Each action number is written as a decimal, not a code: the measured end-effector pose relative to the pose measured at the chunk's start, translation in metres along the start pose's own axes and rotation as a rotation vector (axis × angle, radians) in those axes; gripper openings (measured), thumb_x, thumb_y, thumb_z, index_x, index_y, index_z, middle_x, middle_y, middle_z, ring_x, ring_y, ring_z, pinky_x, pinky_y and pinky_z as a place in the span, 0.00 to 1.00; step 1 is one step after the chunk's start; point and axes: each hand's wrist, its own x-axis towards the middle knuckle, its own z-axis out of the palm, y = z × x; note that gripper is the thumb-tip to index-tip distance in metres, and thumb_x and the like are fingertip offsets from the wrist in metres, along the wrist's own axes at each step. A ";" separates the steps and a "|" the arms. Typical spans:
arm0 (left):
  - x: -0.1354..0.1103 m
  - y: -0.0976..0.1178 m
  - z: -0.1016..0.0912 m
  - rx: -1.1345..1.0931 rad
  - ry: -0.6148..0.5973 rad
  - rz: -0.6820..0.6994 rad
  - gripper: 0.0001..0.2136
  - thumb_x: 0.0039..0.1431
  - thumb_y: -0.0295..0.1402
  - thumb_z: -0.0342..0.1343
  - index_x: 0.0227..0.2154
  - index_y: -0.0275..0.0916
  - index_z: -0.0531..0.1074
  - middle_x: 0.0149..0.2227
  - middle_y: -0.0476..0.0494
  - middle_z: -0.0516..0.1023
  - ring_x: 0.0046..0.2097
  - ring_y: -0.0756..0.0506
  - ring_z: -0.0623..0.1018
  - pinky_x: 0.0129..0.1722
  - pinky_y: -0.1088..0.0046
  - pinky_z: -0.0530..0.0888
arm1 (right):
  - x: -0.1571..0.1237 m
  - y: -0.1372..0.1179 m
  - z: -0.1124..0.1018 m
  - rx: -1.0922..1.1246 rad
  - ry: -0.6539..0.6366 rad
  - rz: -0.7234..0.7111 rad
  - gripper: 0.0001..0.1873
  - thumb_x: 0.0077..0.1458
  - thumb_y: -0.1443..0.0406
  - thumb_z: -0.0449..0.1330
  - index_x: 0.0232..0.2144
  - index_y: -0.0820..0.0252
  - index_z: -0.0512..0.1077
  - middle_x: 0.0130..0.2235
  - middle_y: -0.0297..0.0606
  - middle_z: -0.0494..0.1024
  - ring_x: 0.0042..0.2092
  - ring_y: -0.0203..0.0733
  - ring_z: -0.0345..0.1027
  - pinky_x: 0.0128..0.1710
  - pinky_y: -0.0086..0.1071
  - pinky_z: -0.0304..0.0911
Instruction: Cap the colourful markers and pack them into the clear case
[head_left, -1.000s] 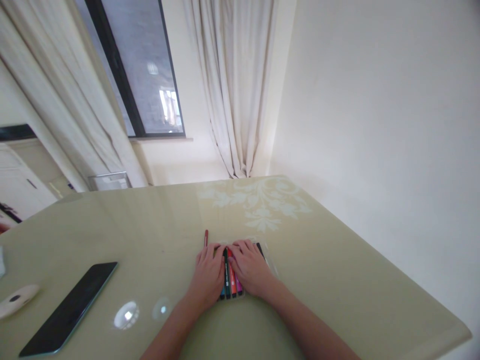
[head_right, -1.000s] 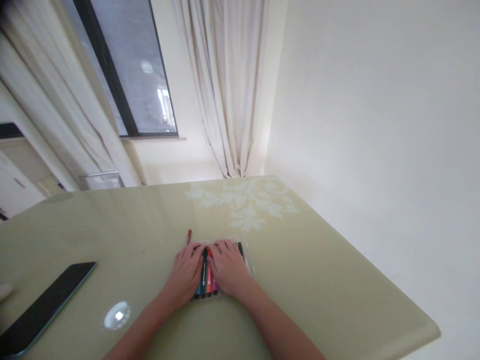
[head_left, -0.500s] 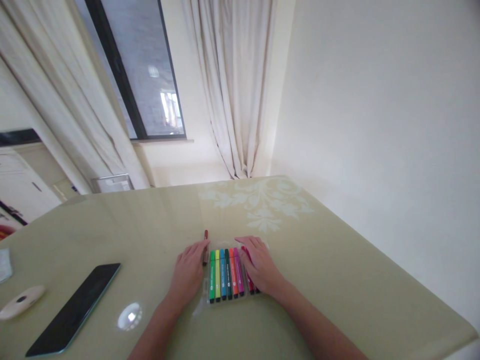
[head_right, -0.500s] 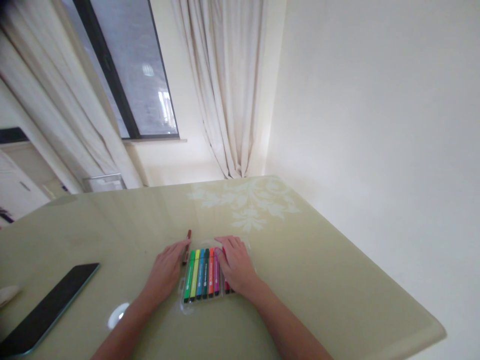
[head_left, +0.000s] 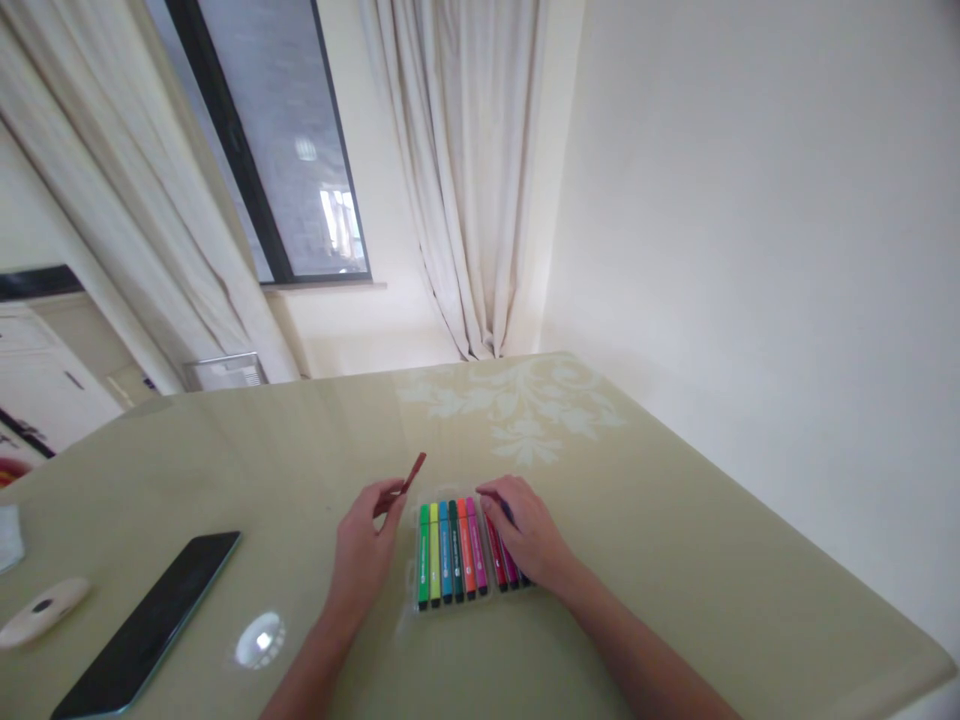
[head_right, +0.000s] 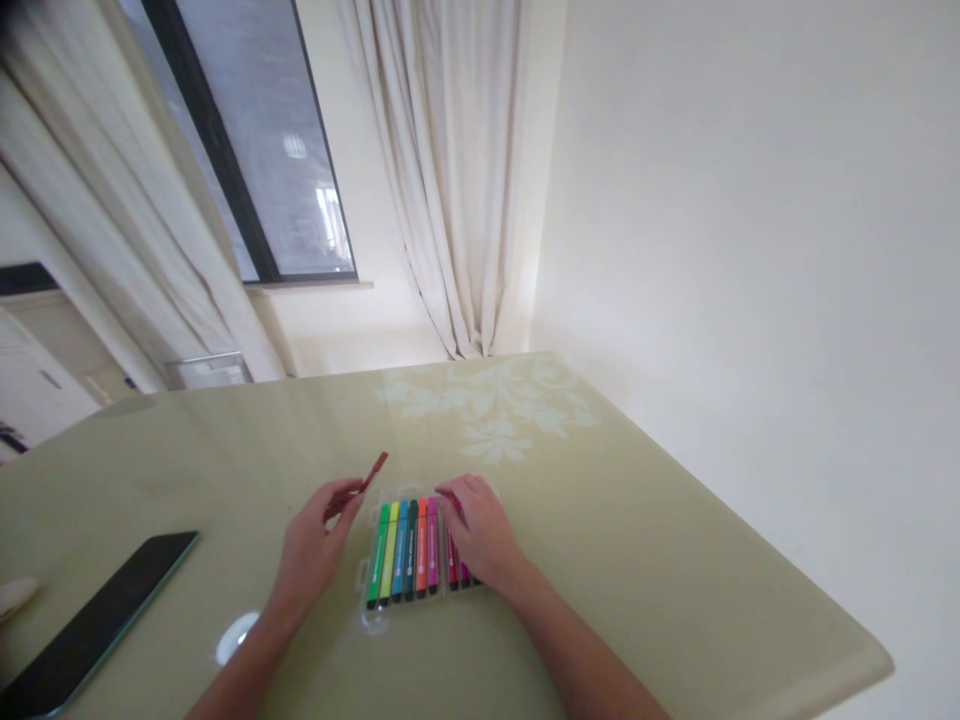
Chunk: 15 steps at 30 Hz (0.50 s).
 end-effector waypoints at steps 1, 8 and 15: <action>-0.005 0.009 0.005 -0.066 -0.002 0.006 0.14 0.65 0.44 0.54 0.46 0.41 0.74 0.45 0.41 0.82 0.46 0.40 0.82 0.50 0.58 0.79 | 0.000 -0.004 0.001 0.076 -0.035 0.022 0.13 0.68 0.60 0.54 0.44 0.56 0.77 0.43 0.41 0.80 0.47 0.47 0.71 0.52 0.42 0.65; -0.039 0.052 0.033 -0.217 -0.123 0.221 0.10 0.66 0.42 0.56 0.43 0.45 0.77 0.44 0.43 0.81 0.45 0.42 0.82 0.46 0.63 0.82 | -0.005 -0.017 0.018 0.803 -0.165 0.180 0.16 0.61 0.50 0.62 0.41 0.55 0.76 0.39 0.36 0.79 0.41 0.44 0.73 0.45 0.38 0.69; -0.041 0.045 0.026 -0.044 -0.150 0.230 0.13 0.71 0.41 0.48 0.48 0.44 0.75 0.46 0.41 0.81 0.46 0.41 0.80 0.46 0.63 0.79 | 0.001 0.002 0.003 0.927 0.028 0.337 0.17 0.58 0.53 0.65 0.44 0.56 0.78 0.37 0.36 0.79 0.39 0.42 0.73 0.45 0.37 0.67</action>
